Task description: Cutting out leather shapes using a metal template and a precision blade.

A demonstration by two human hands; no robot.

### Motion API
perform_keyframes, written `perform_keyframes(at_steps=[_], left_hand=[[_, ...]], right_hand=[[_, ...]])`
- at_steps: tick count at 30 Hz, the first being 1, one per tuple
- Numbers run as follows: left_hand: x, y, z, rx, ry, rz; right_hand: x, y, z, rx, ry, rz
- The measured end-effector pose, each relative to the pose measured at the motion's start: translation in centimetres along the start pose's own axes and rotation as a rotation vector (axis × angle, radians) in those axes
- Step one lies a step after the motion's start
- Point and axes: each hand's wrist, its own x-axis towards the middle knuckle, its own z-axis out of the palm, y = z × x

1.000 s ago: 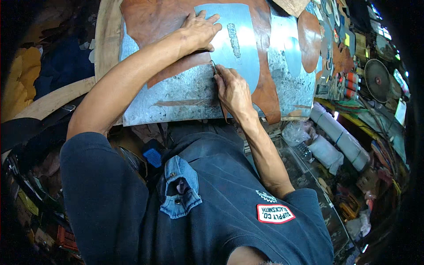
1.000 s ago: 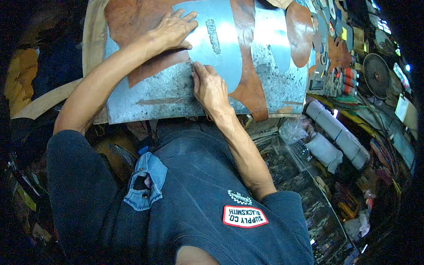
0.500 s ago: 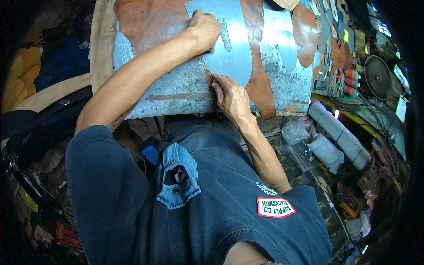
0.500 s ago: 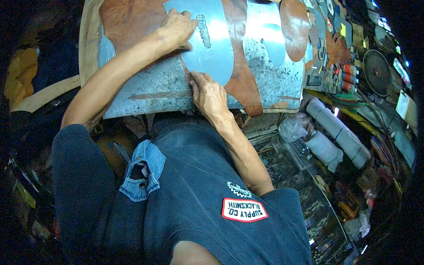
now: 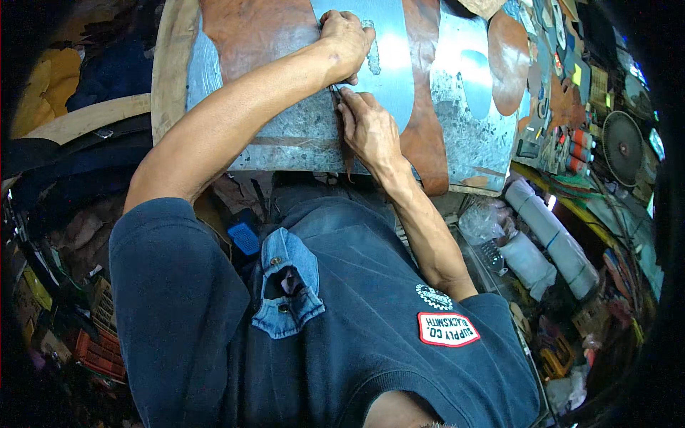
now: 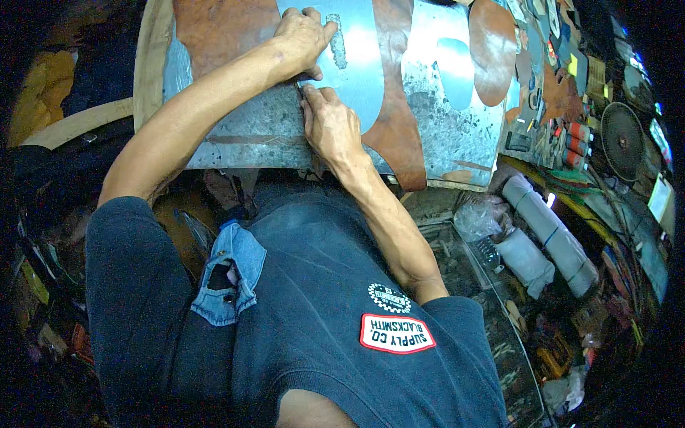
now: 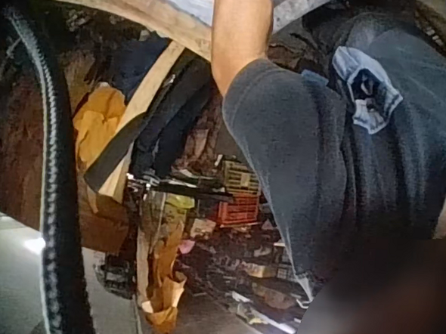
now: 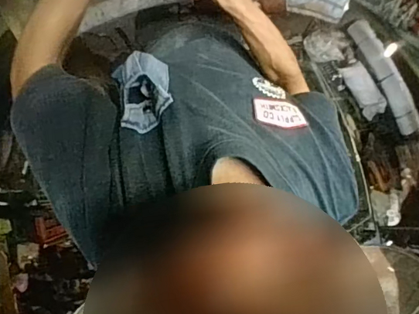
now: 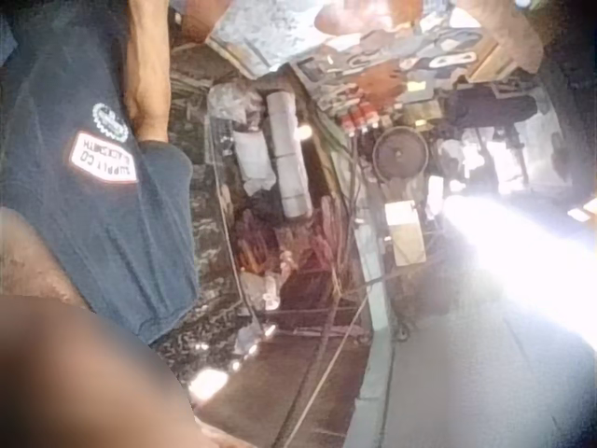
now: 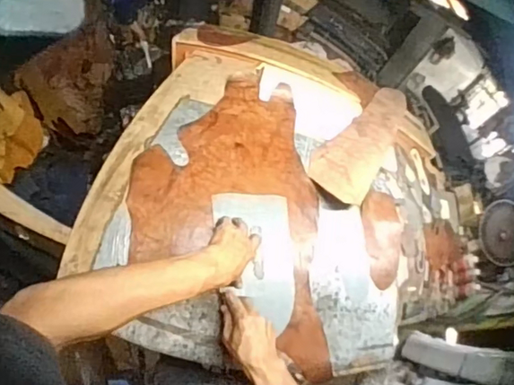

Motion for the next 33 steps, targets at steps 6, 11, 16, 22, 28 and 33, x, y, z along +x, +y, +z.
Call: perform_keyframes(at_steps=[6, 11, 16, 22, 28, 33], left_hand=[[0.1, 0.8, 0.9, -0.011, 0.005, -0.055], [0.0, 1.1, 1.4, -0.067, 0.023, -0.135], [0.2, 0.3, 2.5, -0.069, 0.038, -0.061], [-0.5, 0.1, 0.7, -0.121, -0.068, -0.056], [-0.1, 0.2, 1.5, -0.144, -0.106, -0.099], [-0.4, 0.3, 0.5, -0.182, -0.122, -0.101]], right_hand=[[-2.3, -0.6, -1.4, -0.048, -0.075, 0.108], [-3.7, 0.1, -2.5, -0.051, -0.120, 0.117], [-5.6, 1.8, -4.3, -0.022, -0.180, 0.094], [-6.5, 3.5, -6.3, -0.061, -0.222, 0.098], [-6.0, 5.0, -7.6, -0.064, -0.336, 0.102], [-5.7, 6.6, -8.4, -0.057, -0.384, 0.013]])
